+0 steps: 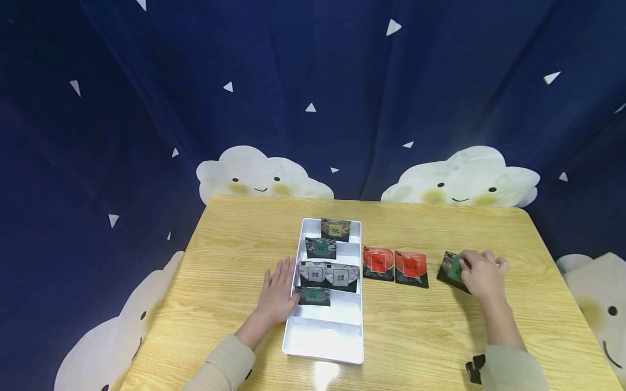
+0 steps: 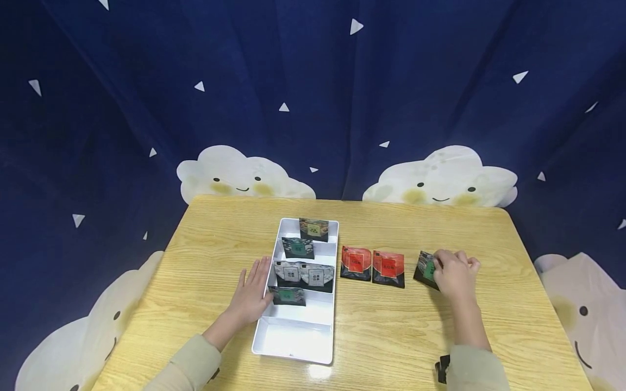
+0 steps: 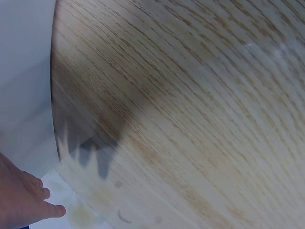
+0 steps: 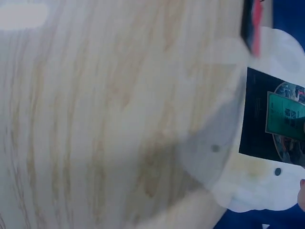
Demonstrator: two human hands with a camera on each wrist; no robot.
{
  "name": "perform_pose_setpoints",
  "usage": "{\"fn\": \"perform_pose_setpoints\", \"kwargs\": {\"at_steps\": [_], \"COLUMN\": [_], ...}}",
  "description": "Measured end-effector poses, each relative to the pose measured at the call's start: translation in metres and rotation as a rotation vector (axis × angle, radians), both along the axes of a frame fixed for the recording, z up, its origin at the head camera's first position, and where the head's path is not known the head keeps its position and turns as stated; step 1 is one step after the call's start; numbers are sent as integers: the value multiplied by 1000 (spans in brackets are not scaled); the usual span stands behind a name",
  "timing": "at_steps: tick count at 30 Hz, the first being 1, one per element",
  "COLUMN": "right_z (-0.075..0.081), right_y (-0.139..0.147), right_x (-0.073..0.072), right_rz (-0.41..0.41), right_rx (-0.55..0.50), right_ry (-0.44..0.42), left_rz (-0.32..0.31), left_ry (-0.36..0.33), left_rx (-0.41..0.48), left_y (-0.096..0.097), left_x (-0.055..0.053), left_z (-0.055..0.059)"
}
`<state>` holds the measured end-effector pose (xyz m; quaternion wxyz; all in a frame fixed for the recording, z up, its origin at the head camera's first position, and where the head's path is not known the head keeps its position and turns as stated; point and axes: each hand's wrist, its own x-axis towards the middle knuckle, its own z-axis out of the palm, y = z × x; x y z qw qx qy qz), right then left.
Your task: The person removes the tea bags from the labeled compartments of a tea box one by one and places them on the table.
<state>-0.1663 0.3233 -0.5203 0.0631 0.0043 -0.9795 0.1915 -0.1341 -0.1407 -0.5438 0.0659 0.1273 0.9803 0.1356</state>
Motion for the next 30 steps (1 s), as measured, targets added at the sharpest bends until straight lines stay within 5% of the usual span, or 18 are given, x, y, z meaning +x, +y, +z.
{"fn": "perform_pose_setpoints", "kwargs": {"at_steps": [5,15,30], "right_z": [-17,-53,-72], "right_y": [6,1,-6], "right_x": [-8,-20,-20], "right_rz": [16,6,-76], "right_rx": [61,121,65], "right_ry": [-56,-19,-110], "left_rz": [-2,-8,-7], "left_ry": [11,12,1], "left_rx": [6,-9,-14], "left_y": [0,0,0], "left_x": [0,-1,0], "left_z": [2,0,2]}}
